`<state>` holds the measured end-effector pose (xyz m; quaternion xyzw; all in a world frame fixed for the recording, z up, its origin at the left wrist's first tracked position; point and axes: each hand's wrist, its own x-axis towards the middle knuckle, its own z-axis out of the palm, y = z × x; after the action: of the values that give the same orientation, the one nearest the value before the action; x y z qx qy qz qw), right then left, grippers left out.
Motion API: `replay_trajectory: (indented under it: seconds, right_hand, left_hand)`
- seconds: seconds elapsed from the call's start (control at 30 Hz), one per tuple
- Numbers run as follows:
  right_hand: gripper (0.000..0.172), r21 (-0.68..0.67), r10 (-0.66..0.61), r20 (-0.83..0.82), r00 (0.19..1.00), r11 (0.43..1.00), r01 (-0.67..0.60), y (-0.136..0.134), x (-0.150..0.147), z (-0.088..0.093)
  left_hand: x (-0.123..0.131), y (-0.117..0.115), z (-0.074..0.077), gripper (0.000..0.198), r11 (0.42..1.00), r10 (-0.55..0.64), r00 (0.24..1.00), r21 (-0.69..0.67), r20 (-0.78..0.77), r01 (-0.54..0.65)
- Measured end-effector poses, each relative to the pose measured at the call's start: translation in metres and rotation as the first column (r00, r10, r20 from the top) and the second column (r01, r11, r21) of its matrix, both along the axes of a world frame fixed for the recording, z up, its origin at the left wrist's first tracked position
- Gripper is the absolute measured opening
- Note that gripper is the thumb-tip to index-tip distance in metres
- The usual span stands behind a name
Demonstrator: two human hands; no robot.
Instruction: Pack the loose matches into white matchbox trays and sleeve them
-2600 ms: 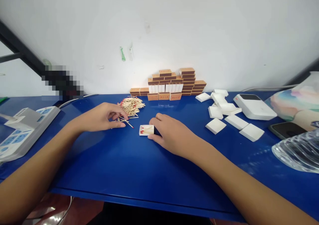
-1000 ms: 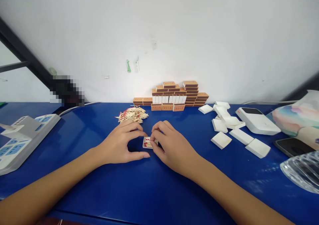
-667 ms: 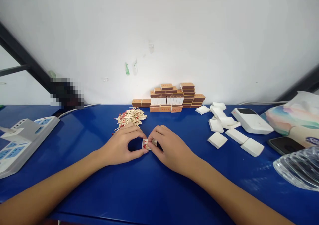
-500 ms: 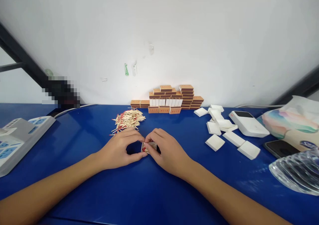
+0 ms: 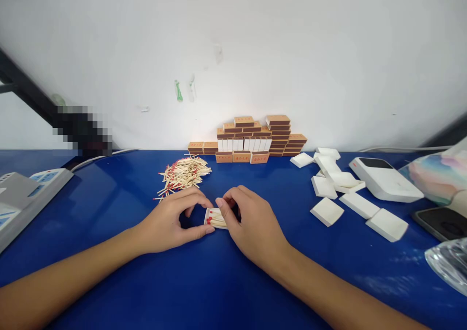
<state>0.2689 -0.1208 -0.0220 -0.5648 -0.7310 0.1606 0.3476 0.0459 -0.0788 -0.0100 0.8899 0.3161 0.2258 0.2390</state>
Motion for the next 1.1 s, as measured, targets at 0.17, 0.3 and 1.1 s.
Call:
replay_trajectory:
  seconds: [0.17, 0.3, 1.1]
  right_hand:
    - [0.019, -0.013, 0.036, 0.023, 0.999, 0.999, -0.036, 0.001, 0.001, 0.0]
    - [0.015, -0.028, 0.099, 0.061, 0.993, 0.995, -0.097, 0.001, 0.004, 0.001]
    - [0.008, 0.144, 0.217, 0.258, 0.941, 0.955, -0.259, 0.083, -0.052, 0.052]
  left_hand:
    - [0.001, 0.001, -0.001, 0.029, 1.0, 0.018, 1.0, -0.003, 0.013, -0.018]
    - [0.0, 0.0, 0.001, 0.029, 1.0, 0.006, 1.0, -0.01, 0.0, -0.006]
    - [0.001, -0.014, -0.003, 0.032, 0.989, -0.136, 0.99, 0.069, 0.039, 0.133]
